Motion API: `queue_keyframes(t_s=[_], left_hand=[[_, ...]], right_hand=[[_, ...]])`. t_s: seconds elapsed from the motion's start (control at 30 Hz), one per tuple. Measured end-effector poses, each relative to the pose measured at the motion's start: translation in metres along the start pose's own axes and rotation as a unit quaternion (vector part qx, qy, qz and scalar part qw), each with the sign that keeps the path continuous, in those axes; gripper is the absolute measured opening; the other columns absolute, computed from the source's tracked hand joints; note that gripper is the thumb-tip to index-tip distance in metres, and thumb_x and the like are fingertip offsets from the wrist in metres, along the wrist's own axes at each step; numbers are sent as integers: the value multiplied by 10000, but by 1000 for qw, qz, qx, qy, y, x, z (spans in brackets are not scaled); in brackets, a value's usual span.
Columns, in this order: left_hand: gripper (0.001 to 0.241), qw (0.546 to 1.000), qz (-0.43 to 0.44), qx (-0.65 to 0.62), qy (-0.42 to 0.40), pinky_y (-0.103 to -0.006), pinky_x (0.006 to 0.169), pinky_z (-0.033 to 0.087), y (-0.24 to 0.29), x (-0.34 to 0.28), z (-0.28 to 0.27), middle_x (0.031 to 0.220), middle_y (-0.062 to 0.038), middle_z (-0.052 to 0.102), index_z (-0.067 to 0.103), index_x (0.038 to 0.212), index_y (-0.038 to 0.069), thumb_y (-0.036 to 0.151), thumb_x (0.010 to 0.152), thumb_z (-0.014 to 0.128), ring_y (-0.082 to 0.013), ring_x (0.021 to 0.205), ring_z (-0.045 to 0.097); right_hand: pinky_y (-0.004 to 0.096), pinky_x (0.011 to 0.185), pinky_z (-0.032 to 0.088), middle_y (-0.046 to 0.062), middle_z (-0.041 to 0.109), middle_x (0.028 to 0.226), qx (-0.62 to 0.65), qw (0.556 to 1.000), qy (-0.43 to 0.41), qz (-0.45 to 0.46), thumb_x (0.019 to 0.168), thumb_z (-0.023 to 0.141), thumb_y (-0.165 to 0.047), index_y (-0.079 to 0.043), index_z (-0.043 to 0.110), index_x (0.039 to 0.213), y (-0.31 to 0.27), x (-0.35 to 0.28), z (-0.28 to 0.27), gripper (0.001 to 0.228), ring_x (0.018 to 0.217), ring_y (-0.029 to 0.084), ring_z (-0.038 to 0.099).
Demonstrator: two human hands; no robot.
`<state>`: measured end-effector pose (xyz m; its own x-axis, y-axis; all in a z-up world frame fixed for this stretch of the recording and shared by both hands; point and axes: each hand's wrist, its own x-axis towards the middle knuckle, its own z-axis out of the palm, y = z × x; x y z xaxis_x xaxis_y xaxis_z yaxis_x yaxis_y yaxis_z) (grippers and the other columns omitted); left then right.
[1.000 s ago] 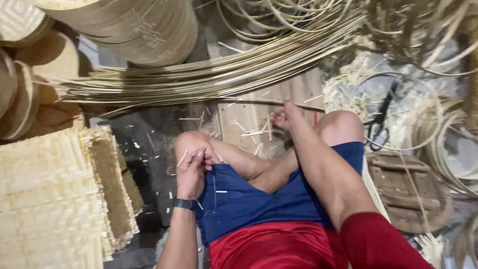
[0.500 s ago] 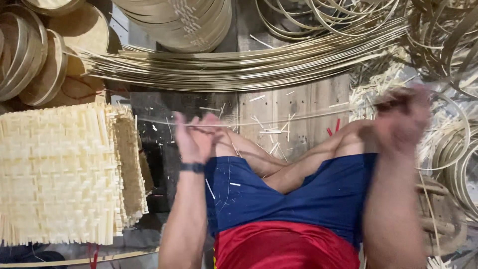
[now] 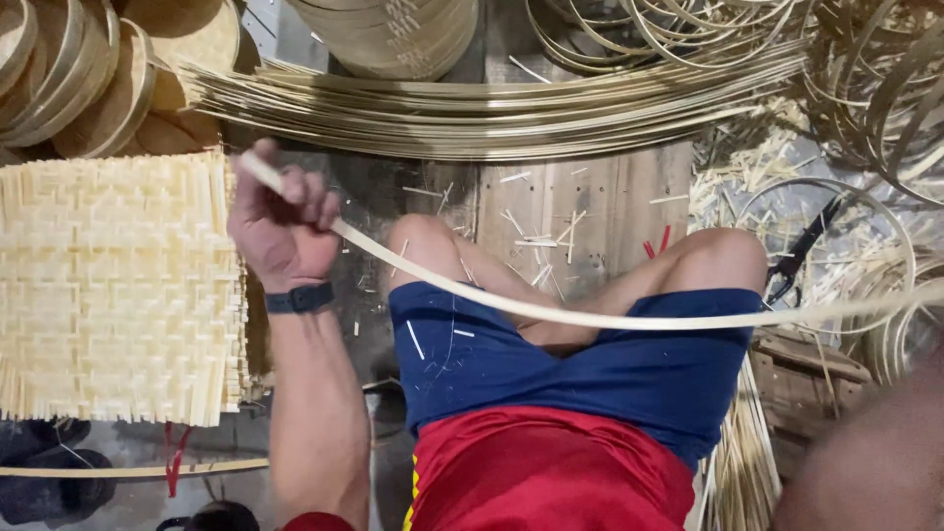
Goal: Weaving thin bamboo strips into a circular frame to create a component for a basket or steamer.
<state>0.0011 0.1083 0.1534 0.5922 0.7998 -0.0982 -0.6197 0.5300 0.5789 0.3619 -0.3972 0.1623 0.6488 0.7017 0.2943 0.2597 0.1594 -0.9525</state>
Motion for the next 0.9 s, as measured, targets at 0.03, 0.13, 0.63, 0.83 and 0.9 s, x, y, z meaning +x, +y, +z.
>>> queue_keyframes(t_s=[0.03,0.13,0.63,0.83,0.9], left_hand=[[305,994,-61,16,-91,-251,479,356,0,-5,11,752,-24,603,706,1164,106,356,1087,550,-110,537,450],[162,946,-169,60,-269,-237,416,369,-18,-2,33,713,-25,648,747,1165,121,171,1047,649,-92,480,456],[357,671,-489,463,-311,-211,457,526,-79,-33,143,821,-111,811,795,959,-6,339,919,714,-128,644,764],[338,679,-523,420,-298,-279,558,638,-87,-42,140,808,-145,790,770,949,-51,281,925,716,-184,651,772],[318,679,-512,432,-301,-288,563,626,-88,-46,138,804,-145,786,773,960,-52,260,931,718,-184,642,757]], right_hand=[[265,831,507,19,625,1073,-27,1000,-15,-6,1004,625,-70,-144,681,1169,-9,10,23,189,956,138,597],[251,814,522,23,635,1098,-105,992,-61,-24,973,635,8,-149,698,1197,-38,29,107,280,967,136,611],[303,479,481,38,687,976,-432,846,-279,-140,707,696,165,-265,818,1115,-75,37,200,605,827,173,671],[319,594,538,83,677,990,-406,859,-268,-158,647,669,172,-150,806,1112,-83,35,200,582,872,202,673],[327,617,539,80,681,989,-372,880,-255,-153,691,688,152,-138,798,1101,-84,33,199,515,872,202,673]])
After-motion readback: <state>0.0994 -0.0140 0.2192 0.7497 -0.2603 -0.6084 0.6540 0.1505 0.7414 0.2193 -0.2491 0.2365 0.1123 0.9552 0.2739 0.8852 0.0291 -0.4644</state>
